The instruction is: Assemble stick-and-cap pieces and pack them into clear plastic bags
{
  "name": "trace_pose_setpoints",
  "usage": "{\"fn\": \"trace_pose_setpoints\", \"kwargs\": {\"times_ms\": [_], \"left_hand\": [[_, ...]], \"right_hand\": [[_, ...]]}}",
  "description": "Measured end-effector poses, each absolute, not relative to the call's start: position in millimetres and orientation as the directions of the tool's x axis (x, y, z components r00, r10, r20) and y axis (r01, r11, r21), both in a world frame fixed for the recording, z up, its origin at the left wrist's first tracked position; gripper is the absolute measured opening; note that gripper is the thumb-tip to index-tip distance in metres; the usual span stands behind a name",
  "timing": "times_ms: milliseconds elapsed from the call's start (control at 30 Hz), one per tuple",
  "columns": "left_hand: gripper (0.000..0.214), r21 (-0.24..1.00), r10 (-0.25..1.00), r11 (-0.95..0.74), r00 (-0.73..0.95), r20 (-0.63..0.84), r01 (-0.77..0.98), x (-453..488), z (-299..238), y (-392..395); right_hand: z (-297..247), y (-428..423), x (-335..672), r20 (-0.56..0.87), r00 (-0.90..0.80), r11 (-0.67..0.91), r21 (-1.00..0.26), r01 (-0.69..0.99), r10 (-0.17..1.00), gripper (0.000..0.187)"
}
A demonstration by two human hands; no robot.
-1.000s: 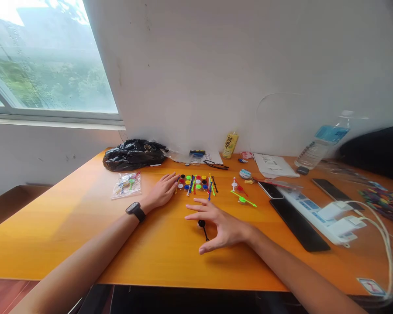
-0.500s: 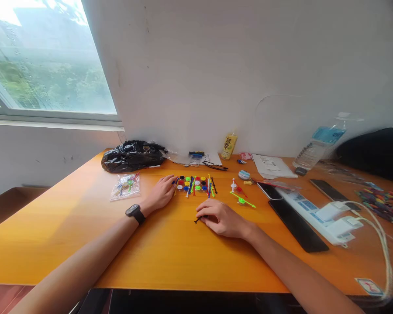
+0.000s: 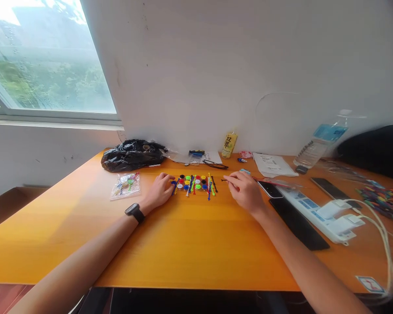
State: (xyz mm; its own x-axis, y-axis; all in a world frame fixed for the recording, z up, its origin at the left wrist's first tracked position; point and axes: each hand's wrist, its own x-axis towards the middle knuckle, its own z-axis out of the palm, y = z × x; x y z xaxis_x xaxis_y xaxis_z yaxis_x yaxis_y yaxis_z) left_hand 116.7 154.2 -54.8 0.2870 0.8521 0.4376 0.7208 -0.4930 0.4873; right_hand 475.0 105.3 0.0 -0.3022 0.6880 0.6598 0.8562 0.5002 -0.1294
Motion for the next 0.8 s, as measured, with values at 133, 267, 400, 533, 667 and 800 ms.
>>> {"fn": "trace_pose_setpoints", "kwargs": {"times_ms": [133,267,400,533,667,800], "left_hand": [[0.029,0.482,0.848,-0.499,0.293,0.441,0.720,117,-53,152],[0.027,0.500,0.839,-0.524,0.316,0.443,0.690,118,-54,153],[0.031,0.498,0.832,-0.545,0.359,0.424,0.674,118,-54,154],[0.026,0.452,0.827,-0.546,0.366,0.427,0.706,119,-53,154],[0.021,0.410,0.856,-0.466,0.281,0.434,0.784,118,-54,153],[0.025,0.437,0.862,-0.460,0.270,0.429,0.773,117,-56,153]], "right_hand": [[-4,112,493,0.538,-0.272,0.314,0.013,0.949,0.798,0.029],[-17,110,492,0.295,-0.255,0.235,0.103,0.967,0.921,0.035],[-20,106,484,0.200,-0.196,0.188,0.059,0.980,0.960,0.042],[-20,104,479,0.195,-0.167,0.162,0.041,0.986,0.966,0.047],[-24,105,481,0.210,-0.161,0.139,0.116,0.984,0.964,0.047],[-23,105,480,0.306,-0.171,0.148,0.096,0.984,0.936,0.042]]}}
